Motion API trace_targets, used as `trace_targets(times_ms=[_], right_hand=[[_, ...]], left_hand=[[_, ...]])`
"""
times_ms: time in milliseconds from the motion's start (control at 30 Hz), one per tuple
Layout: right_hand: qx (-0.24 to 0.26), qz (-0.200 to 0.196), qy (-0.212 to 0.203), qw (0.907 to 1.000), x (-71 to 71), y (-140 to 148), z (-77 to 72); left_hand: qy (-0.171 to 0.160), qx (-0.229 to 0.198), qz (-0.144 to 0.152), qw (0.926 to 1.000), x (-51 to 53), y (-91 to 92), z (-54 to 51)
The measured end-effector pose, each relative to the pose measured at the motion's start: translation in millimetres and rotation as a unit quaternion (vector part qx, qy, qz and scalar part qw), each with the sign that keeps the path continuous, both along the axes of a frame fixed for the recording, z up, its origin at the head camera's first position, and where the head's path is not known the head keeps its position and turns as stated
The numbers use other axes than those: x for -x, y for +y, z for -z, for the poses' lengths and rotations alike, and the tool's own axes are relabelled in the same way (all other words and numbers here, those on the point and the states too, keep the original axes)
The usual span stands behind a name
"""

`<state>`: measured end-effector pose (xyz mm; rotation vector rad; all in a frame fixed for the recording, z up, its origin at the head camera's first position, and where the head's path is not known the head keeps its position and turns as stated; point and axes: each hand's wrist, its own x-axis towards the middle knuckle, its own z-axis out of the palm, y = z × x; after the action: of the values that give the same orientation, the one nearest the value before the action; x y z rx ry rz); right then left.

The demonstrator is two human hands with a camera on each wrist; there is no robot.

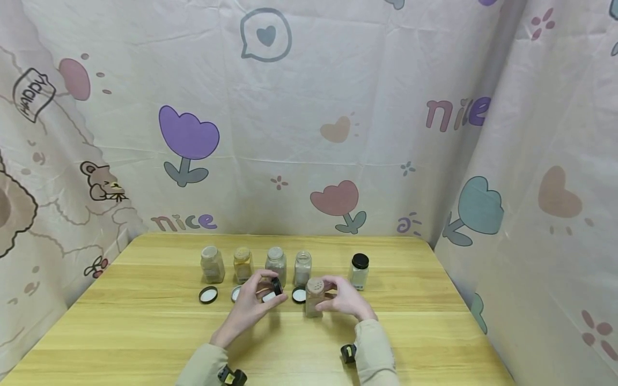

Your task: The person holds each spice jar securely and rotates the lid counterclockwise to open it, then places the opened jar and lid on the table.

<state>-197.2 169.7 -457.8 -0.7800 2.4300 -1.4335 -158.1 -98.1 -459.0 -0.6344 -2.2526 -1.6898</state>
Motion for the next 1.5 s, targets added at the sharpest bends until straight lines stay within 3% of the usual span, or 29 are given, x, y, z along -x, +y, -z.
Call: trace_targets(times_ms=[300,533,900,1233,1500], right_hand=[[-0.004,0.057,0.021,0.9982,2.2,4.8,-0.1],[0.008,0.101,0.028,0.9945,3.6,1.9,2.1],[0.003,0.182,0.039,0.9825,8.7,-5.0,9.1],[-0.006,0.21,0.098,0.9728,14.1,-10.9,13.4],[0.011,0.23,0.068,0.9707,14.5,-14.4,9.6]], left_hand=[[0.024,0.021,0.007,0.9995,0.6,-0.8,1.9],[0.005,0.021,0.011,0.9997,0.6,0.0,5.4],[0.0,0.059,-0.019,0.9981,0.8,2.0,7.1],[-0.01,0.098,-0.036,0.9944,-0.5,3.9,7.8],[-0.015,0.117,-0.042,0.9921,0.0,3.8,8.2]])
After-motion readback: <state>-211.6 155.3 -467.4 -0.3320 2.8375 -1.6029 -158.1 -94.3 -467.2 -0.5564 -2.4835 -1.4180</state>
